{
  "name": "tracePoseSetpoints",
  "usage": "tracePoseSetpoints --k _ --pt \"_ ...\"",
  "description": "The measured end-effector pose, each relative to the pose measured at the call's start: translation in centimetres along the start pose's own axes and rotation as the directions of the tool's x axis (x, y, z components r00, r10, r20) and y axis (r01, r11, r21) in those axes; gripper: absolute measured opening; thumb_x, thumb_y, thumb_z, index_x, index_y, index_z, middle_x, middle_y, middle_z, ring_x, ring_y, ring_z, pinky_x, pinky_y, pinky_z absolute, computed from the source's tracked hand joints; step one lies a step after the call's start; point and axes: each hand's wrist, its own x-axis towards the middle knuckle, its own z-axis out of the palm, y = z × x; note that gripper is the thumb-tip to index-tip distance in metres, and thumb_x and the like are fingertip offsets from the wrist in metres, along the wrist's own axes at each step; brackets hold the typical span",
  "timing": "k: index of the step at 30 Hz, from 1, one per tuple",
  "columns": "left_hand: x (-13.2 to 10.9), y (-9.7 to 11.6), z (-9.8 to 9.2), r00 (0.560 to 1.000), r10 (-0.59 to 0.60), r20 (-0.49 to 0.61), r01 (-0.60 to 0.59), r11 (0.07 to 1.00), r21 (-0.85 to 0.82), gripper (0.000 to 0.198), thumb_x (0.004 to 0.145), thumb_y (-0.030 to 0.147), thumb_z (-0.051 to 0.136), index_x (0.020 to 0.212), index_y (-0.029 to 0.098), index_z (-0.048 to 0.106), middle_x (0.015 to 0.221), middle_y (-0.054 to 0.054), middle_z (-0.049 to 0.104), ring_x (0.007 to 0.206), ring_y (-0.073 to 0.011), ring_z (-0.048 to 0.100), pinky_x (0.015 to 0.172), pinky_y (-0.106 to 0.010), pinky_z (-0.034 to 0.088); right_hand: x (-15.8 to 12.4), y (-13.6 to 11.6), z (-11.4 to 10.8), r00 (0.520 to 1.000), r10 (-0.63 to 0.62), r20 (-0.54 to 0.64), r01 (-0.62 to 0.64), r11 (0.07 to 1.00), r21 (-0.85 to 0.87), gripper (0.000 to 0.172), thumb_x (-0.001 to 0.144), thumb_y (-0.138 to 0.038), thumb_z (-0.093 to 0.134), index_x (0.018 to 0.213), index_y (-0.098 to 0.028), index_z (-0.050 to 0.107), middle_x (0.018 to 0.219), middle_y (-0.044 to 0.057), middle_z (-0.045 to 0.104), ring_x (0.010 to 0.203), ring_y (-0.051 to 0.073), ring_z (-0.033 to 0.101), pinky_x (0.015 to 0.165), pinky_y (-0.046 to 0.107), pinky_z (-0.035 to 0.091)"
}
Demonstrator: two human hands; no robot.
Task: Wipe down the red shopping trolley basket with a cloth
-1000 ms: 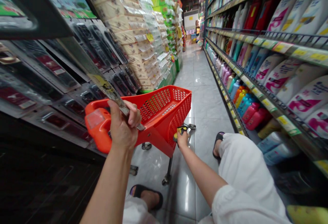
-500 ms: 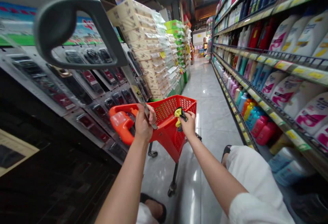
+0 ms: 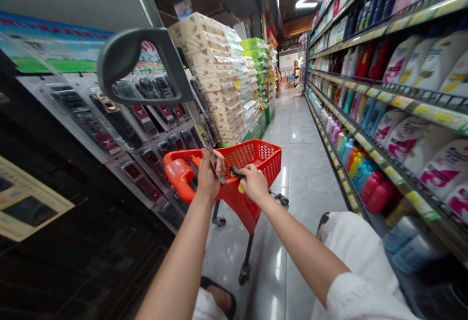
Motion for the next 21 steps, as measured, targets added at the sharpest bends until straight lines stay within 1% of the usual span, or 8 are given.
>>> tracePoseSetpoints --k 3,5,7,9,12,17,19,21 --pt "0.1 -0.1 0.0 1.0 -0.006 -0.006 0.006 1.0 -0.006 0.054 0.079 0.067 0.056 0.066 0.015 0.059 0.038 0.007 0.035 0.032 -0.0042 0.029 0.035 -0.016 0.025 -2.3 -1.1 2.0 0.991 -0.095 -0.097 0.103 0.992 0.076 0.036 0.077 -0.015 0.056 0.111 -0.026 0.066 0.115 0.005 0.056 0.098 0.021 0.053 0.089 0.034 0.044" --pt "0.2 -0.2 -0.1 1.0 0.002 -0.005 -0.002 1.0 0.002 0.055 0.079 0.068 0.055 0.066 0.015 0.06 0.037 0.007 0.034 0.032 -0.004 0.027 0.035 -0.016 0.024 -5.1 -0.4 4.2 0.977 -0.139 -0.159 0.154 0.984 0.086 0.035 0.074 -0.012 0.058 0.105 -0.026 0.065 0.116 0.005 0.055 0.103 0.022 0.05 0.09 0.035 0.043" --pt "0.2 -0.3 -0.2 1.0 0.01 0.002 -0.01 1.0 0.01 0.055 0.079 0.069 0.055 0.066 0.015 0.06 0.037 0.007 0.033 0.031 -0.004 0.026 0.034 -0.016 0.022 -7.8 1.4 6.4 0.984 -0.12 -0.132 0.127 0.991 0.046 0.033 0.07 -0.004 0.057 0.093 -0.026 0.066 0.112 0.005 0.056 0.102 0.023 0.049 0.086 0.034 0.044" --pt "0.2 -0.4 -0.2 1.0 0.014 0.003 -0.014 1.0 0.012 0.055 0.079 0.069 0.055 0.067 0.015 0.061 0.036 0.007 0.033 0.031 -0.0042 0.026 0.034 -0.016 0.021 -9.6 3.4 7.8 0.995 -0.013 -0.095 0.018 0.999 0.042 0.034 0.066 0.002 0.053 0.084 -0.025 0.066 0.103 0.005 0.057 0.094 0.022 0.051 0.079 0.033 0.045" --pt "0.1 -0.5 -0.2 1.0 0.014 -0.011 -0.014 1.0 0.02 0.055 0.08 0.069 0.053 0.067 0.016 0.061 0.037 0.008 0.032 0.031 -0.0044 0.025 0.033 -0.017 0.021 -9.4 4.0 7.7 0.988 0.048 -0.149 -0.024 0.987 0.158 0.033 0.066 0.001 0.054 0.084 -0.024 0.066 0.099 0.004 0.056 0.092 0.021 0.053 0.081 0.033 0.045" --pt "0.1 -0.5 0.0 1.0 0.005 -0.022 -0.005 1.0 0.031 0.056 0.08 0.07 0.052 0.065 0.016 0.059 0.037 0.008 0.03 0.031 -0.0045 0.023 0.033 -0.017 0.02 -6.1 0.8 6.5 0.926 -0.178 -0.334 0.267 0.933 0.241 0.027 0.072 -0.012 0.062 0.095 -0.026 0.067 0.11 0.005 0.054 0.106 0.023 0.051 0.093 0.037 0.042" --pt "0.0 -0.4 0.1 1.0 0.0 -0.024 0.0 1.0 0.028 0.056 0.08 0.07 0.052 0.065 0.016 0.059 0.037 0.008 0.03 0.031 -0.0046 0.022 0.033 -0.017 0.019 -6.4 1.5 7.6 0.914 -0.153 -0.377 0.253 0.939 0.232 0.024 0.072 -0.015 0.064 0.093 -0.025 0.067 0.108 0.005 0.053 0.103 0.023 0.051 0.093 0.038 0.042" --pt "0.0 -0.3 0.2 1.0 0.011 -0.02 -0.011 1.0 0.024 0.054 0.081 0.068 0.053 0.066 0.016 0.059 0.037 0.008 0.029 0.031 -0.0048 0.022 0.033 -0.018 0.019 -8.1 3.7 9.8 0.928 -0.055 -0.368 0.154 0.957 0.246 0.023 0.072 -0.014 0.063 0.092 -0.025 0.066 0.107 0.006 0.053 0.103 0.023 0.05 0.093 0.039 0.042"
